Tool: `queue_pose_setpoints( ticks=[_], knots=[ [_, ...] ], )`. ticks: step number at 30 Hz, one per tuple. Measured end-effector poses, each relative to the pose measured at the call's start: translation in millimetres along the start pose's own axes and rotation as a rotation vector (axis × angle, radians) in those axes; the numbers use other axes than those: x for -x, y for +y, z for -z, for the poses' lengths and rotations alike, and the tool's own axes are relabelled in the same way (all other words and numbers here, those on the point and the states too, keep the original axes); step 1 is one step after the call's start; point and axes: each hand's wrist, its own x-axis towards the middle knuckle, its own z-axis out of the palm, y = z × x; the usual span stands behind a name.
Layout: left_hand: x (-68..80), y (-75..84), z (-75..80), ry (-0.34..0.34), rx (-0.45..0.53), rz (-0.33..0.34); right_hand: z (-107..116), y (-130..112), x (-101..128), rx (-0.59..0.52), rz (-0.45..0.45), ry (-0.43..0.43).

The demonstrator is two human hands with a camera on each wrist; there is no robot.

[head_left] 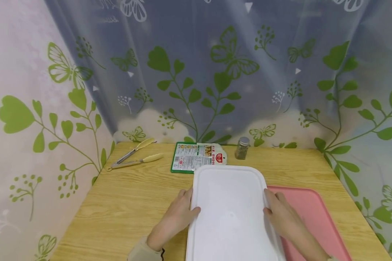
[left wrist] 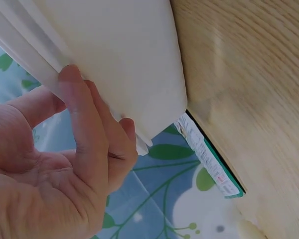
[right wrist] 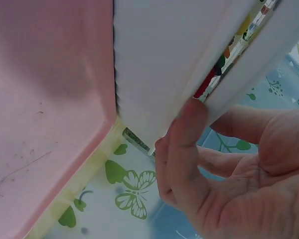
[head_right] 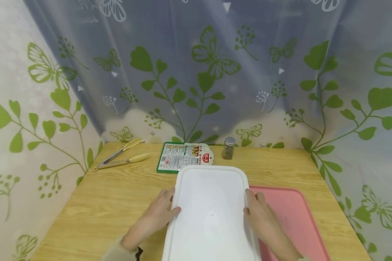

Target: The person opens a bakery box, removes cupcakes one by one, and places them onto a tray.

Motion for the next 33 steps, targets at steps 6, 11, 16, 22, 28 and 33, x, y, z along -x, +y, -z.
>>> queue_pose_setpoints(
  ticks=[6, 11, 16, 22, 28, 33],
  knots=[
    [2.9, 2.0, 6.1, 0.009, -0.018, 0.016, 2.0, -4.3, -0.8, 0.0, 0.006, 0.01],
    [3.8, 2.4, 23.1, 0.005, -0.037, 0.001, 8.6, -9.3, -4.2, -0.081, 0.034, 0.014],
    [7.2, 3.9, 48.8, 0.003, -0.052, 0.004, 14.1, -19.6, -8.1, -0.167, 0.052, -0.001],
    [16.2, 3.2, 72.5, 0.028, 0.011, 0.03, 16.7, -38.8, -10.8, -0.219, 0.113, 0.041],
    [26.9, -3.1, 93.3, 0.064, -0.03, 0.03, 15.9, -66.1, -13.7, -0.279, 0.142, 0.02],
    [36.9, -12.3, 115.2, 0.079, -0.061, 0.042, 12.6, -90.7, -18.7, -0.384, 0.14, -0.042]
  ],
)
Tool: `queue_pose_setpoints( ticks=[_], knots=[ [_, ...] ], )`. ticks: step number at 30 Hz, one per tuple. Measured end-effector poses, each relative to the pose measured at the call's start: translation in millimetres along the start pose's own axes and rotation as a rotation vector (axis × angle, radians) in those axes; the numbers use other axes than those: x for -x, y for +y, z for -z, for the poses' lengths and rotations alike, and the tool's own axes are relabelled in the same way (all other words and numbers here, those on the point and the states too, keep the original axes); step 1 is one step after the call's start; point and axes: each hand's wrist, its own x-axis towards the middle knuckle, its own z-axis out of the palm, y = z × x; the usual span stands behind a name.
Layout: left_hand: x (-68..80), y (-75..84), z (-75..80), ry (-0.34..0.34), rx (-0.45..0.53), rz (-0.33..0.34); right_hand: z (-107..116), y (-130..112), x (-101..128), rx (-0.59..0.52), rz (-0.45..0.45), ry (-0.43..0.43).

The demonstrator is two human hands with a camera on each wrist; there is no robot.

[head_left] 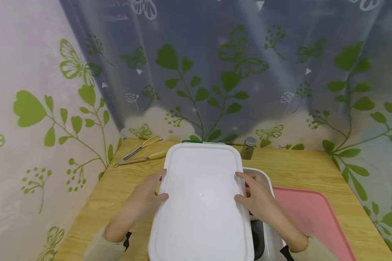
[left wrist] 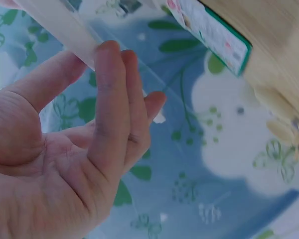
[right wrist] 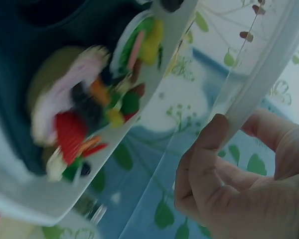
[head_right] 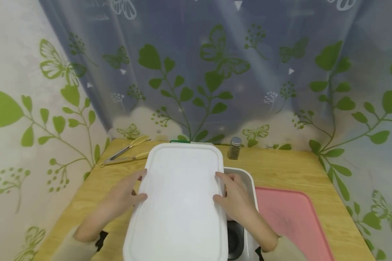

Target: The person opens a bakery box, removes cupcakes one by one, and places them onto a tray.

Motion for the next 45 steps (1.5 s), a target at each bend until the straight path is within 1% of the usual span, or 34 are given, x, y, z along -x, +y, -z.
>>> queue_pose_setpoints(
  ticks=[2, 3, 4, 6, 10, 12, 16, 20, 22, 26, 28, 32, 36, 40, 43, 45],
  knots=[
    [4.1, -4.3, 9.4, 0.014, -0.033, -0.002, -7.0, -7.7, -5.2, 0.001, 0.013, -0.006],
    [6.2, -6.5, 13.5, 0.02, -0.056, -0.006, -11.0, -11.3, -7.8, 0.023, 0.031, 0.002],
    [8.4, -8.8, 17.2, 0.022, -0.082, -0.011, -15.5, -14.7, -10.2, 0.041, 0.044, 0.009],
    [13.4, -13.0, 23.7, 0.022, -0.119, -0.013, -25.0, -21.9, -14.2, 0.043, 0.05, 0.006],
    [21.8, -23.6, 33.0, 0.017, -0.175, -0.005, -44.3, -36.1, -21.1, 0.059, 0.088, 0.006],
    [24.6, -29.3, 37.2, 0.025, -0.211, -0.004, -53.3, -42.7, -24.9, 0.067, 0.099, -0.004],
    [28.1, -39.0, 46.5, 0.04, -0.274, -0.002, -68.1, -54.2, -30.6, 0.053, 0.102, -0.042],
    [31.1, -47.0, 55.7, 0.055, -0.3, 0.016, -79.3, -63.8, -32.5, 0.051, 0.107, -0.074],
    [32.9, -50.7, 59.3, 0.072, -0.325, 0.016, -84.6, -68.5, -33.5, 0.074, 0.115, -0.089],
    [36.8, -57.2, 64.3, 0.105, -0.369, 0.021, -94.9, -75.9, -35.8, 0.106, 0.151, -0.116],
    [38.2, -61.3, 66.7, 0.113, -0.377, 0.024, -100.4, -78.7, -37.3, 0.105, 0.171, -0.128],
    [38.7, -75.0, 73.3, 0.113, -0.393, 0.023, -112.1, -85.3, -41.0, 0.106, 0.194, -0.154],
    [38.1, -91.8, 79.0, 0.099, -0.404, 0.036, -126.1, -94.2, -45.0, 0.068, 0.147, -0.213],
    [37.4, -103.4, 80.3, 0.087, -0.412, 0.074, -140.6, -99.9, -50.6, 0.026, 0.098, -0.249],
    [34.9, -109.3, 78.0, 0.058, -0.404, 0.116, -148.3, -101.3, -53.9, 0.044, 0.083, -0.265],
    [32.9, -113.9, 74.7, 0.04, -0.394, 0.131, -151.9, -101.2, -55.5, 0.073, 0.074, -0.287]
  ],
)
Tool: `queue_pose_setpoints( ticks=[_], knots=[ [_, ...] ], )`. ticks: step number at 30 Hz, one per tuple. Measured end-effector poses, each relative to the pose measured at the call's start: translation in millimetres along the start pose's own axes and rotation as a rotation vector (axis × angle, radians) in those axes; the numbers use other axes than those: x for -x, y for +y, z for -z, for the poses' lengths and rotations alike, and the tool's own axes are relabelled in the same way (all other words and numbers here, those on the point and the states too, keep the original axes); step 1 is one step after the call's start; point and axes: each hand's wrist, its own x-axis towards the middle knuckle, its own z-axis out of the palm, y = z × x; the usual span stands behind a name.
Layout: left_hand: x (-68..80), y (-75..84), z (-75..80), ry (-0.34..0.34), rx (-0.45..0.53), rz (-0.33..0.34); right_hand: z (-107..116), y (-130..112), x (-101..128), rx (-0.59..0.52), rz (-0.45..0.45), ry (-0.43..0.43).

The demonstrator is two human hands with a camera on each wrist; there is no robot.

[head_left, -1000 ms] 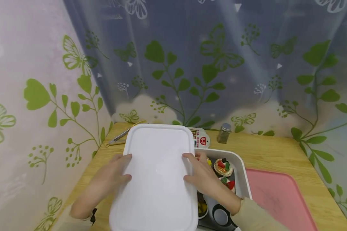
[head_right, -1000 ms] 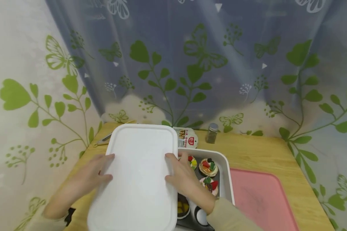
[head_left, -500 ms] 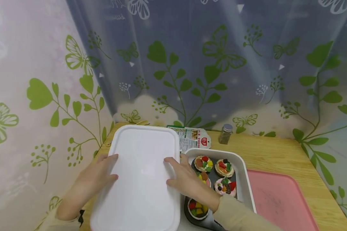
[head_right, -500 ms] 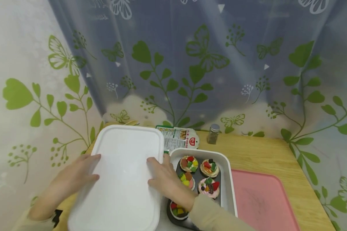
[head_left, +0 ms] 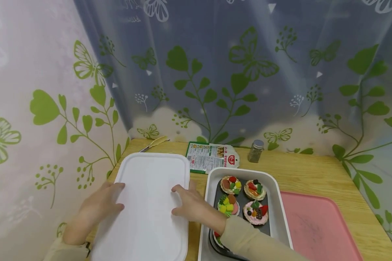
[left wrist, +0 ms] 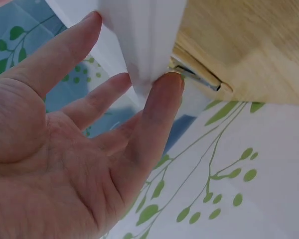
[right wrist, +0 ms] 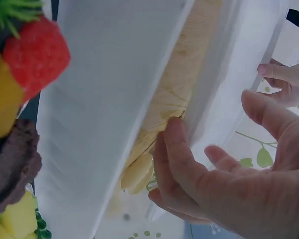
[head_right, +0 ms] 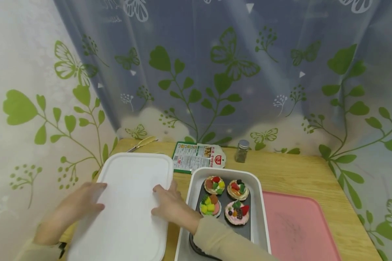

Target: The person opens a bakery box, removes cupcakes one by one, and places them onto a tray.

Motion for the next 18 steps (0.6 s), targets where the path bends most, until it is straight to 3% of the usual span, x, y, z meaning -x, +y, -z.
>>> queue_pose_setpoints(
  ticks=[6, 18],
  knots=[
    [-7.9, -5.6, -18.0, -0.03, 0.001, 0.009, -7.3, 3.3, -4.4, 0.064, -0.015, -0.065],
    [-18.1, -11.0, -54.6, -0.103, 0.032, 0.098, -18.3, 8.2, -11.2, 0.171, -0.032, -0.146]
  ],
)
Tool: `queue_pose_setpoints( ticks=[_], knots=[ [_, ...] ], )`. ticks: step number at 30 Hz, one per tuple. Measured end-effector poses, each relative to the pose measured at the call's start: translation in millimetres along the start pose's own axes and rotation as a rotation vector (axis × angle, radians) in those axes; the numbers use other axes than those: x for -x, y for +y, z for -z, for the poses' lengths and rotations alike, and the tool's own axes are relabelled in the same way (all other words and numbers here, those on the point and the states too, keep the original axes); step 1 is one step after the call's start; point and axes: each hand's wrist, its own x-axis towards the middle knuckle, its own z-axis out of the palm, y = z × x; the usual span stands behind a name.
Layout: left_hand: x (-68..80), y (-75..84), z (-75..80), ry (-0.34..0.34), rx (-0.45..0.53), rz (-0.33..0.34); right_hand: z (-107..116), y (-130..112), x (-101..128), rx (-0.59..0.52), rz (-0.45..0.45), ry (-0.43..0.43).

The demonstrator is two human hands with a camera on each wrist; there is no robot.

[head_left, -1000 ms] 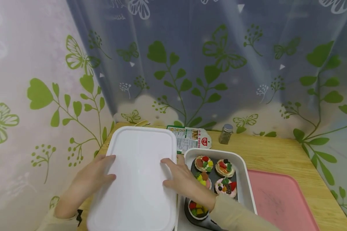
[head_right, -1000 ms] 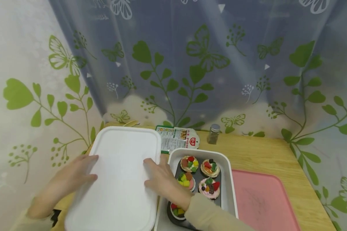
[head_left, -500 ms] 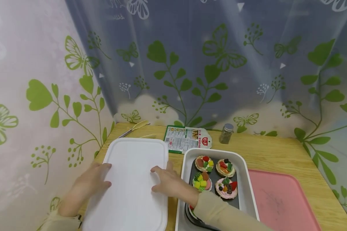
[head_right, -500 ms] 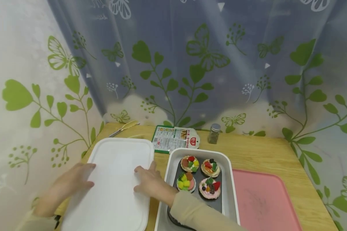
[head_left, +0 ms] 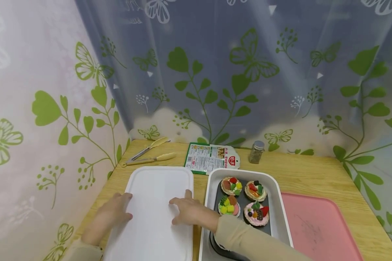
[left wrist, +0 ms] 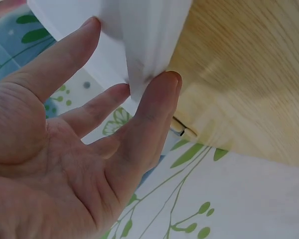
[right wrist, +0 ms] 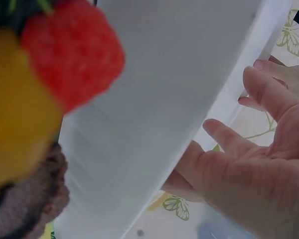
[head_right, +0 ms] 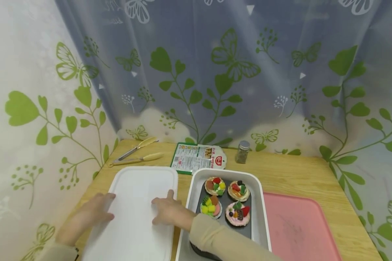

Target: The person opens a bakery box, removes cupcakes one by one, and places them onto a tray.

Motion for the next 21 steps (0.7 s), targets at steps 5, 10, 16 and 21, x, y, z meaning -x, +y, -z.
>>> queue_pose_setpoints(
  ticks=[5, 10, 16, 21],
  knots=[
    [-2.0, 1.6, -5.2, 0.0, -0.006, 0.007, 0.7, 1.4, -2.4, 0.029, -0.015, -0.089],
    [-4.8, 0.3, -11.1, -0.02, -0.002, 0.021, 0.9, 3.0, -3.1, 0.076, 0.007, -0.142],
    [-9.8, -1.9, -19.7, -0.03, -0.009, 0.04, 2.6, 4.5, -3.6, 0.06, 0.018, -0.172],
    [-10.9, -2.3, -23.9, -0.044, 0.013, 0.053, 4.5, 5.0, -2.0, 0.058, 0.03, -0.202]
  ],
)
